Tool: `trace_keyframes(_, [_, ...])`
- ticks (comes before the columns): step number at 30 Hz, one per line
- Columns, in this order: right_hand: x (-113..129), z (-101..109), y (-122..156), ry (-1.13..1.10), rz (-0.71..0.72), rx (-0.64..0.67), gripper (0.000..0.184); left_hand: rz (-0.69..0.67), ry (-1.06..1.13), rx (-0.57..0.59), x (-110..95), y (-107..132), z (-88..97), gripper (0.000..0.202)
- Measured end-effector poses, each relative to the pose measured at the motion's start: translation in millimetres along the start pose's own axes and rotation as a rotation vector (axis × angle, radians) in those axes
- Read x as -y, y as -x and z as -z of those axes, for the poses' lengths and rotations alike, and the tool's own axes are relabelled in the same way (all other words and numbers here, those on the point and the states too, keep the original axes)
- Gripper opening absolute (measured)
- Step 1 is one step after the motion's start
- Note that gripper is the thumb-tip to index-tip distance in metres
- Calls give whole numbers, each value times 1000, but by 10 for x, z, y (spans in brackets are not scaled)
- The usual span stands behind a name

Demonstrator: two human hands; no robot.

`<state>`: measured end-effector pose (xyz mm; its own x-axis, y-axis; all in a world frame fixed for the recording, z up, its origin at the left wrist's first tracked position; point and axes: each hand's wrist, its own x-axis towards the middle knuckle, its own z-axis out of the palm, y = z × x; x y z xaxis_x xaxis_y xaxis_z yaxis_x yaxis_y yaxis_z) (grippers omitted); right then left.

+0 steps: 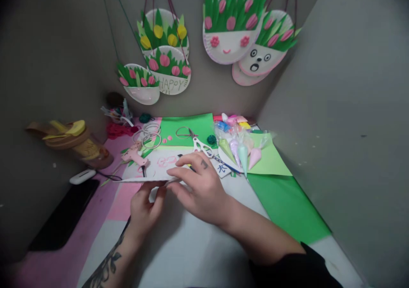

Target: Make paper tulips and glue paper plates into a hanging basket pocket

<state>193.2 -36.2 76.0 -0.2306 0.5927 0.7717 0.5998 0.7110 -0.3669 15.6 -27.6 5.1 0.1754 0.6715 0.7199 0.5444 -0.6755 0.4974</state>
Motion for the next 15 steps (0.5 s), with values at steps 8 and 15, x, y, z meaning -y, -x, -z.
trace_keyframes(8, [1, 24, 9, 69, 56, -35, 14, 37, -19, 7, -9, -4, -4, 11])
trace_keyframes(15, [-21, 215, -60, 1, -104, -157, 10, 306, 124, 7, 29, 37, -33, 3])
